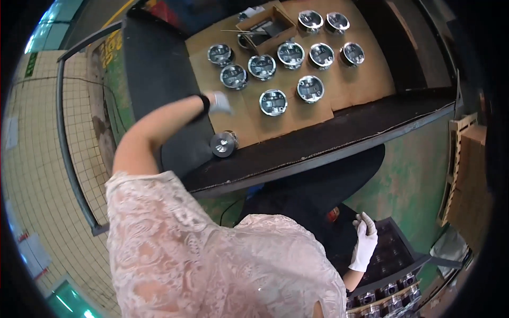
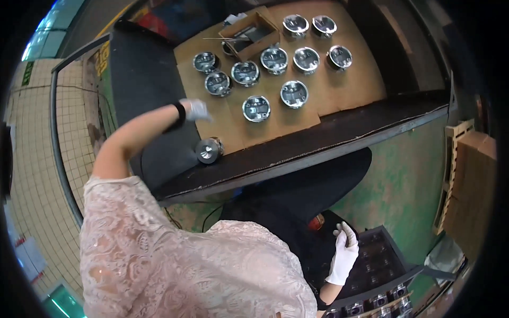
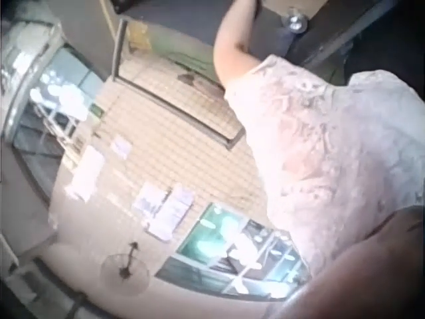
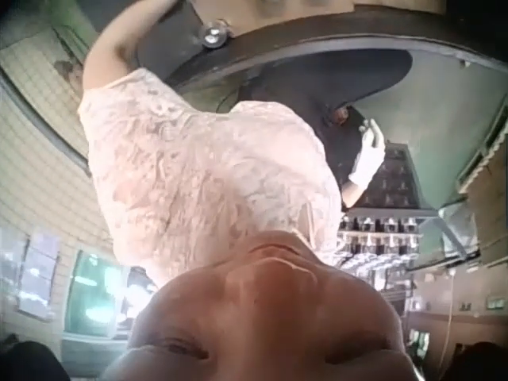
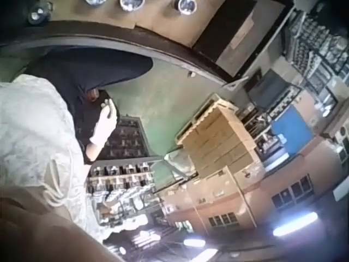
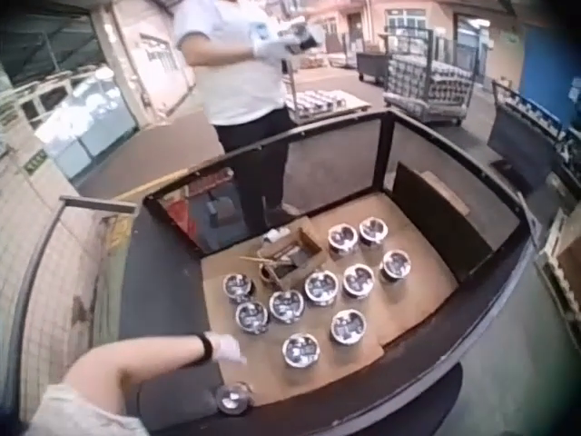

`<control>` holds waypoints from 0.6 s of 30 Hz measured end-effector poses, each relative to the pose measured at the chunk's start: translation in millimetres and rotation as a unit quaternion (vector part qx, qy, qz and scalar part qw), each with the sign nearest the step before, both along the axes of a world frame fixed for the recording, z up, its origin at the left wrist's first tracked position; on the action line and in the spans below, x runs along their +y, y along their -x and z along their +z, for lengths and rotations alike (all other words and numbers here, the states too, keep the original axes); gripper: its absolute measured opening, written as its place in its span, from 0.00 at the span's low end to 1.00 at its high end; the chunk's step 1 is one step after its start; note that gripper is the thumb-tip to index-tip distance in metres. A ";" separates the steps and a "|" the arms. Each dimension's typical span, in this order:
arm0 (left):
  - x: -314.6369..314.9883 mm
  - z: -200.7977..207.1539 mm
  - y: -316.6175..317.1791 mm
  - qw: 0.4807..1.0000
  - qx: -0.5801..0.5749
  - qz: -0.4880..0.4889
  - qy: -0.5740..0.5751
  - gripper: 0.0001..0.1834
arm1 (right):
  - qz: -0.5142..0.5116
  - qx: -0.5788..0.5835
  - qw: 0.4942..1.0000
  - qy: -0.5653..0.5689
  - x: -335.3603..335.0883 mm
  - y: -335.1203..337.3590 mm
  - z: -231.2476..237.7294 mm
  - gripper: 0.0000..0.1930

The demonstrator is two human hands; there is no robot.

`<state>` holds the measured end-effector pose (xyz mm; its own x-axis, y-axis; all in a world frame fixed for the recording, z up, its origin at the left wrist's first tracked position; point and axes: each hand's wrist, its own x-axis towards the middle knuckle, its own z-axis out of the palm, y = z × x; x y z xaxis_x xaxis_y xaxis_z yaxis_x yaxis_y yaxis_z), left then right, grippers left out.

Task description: Inspecting metal engine pistons and sorting them into bins on a fabrication floor.

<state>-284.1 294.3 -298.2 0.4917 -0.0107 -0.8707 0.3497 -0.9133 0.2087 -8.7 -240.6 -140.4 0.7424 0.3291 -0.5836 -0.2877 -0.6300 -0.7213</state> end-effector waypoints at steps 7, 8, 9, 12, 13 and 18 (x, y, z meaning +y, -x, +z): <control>-137.6 -86.4 33.8 0.924 0.198 0.293 -0.146 0.68 | -0.018 -0.012 0.991 0.130 -18.2 21.0 6.6 0.14; -143.7 -84.9 34.9 0.914 0.199 0.317 -0.158 0.67 | -0.024 -0.010 0.990 0.137 -23.0 23.3 6.5 0.14; -147.6 -88.2 39.5 0.913 0.179 0.320 -0.177 0.66 | -0.018 -0.015 0.988 0.153 -22.0 25.7 9.3 0.14; -162.0 -93.8 52.5 0.898 0.085 0.373 -0.219 0.61 | -0.014 -0.033 0.985 0.171 -18.4 30.4 12.2 0.14; -165.8 -99.2 59.5 0.891 0.065 0.391 -0.219 0.61 | -0.009 -0.043 0.985 0.168 -16.8 30.1 10.8 0.14; -166.2 -99.1 54.0 0.879 0.070 0.423 -0.211 0.58 | 0.039 -0.086 0.976 0.197 -12.7 31.6 -0.7 0.13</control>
<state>-338.0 128.1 -397.3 0.0569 0.6448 -0.7622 0.9359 -0.3003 -0.1843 -40.3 -253.3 -141.2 0.8217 0.1632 -0.5461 -0.1243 -0.8838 -0.4511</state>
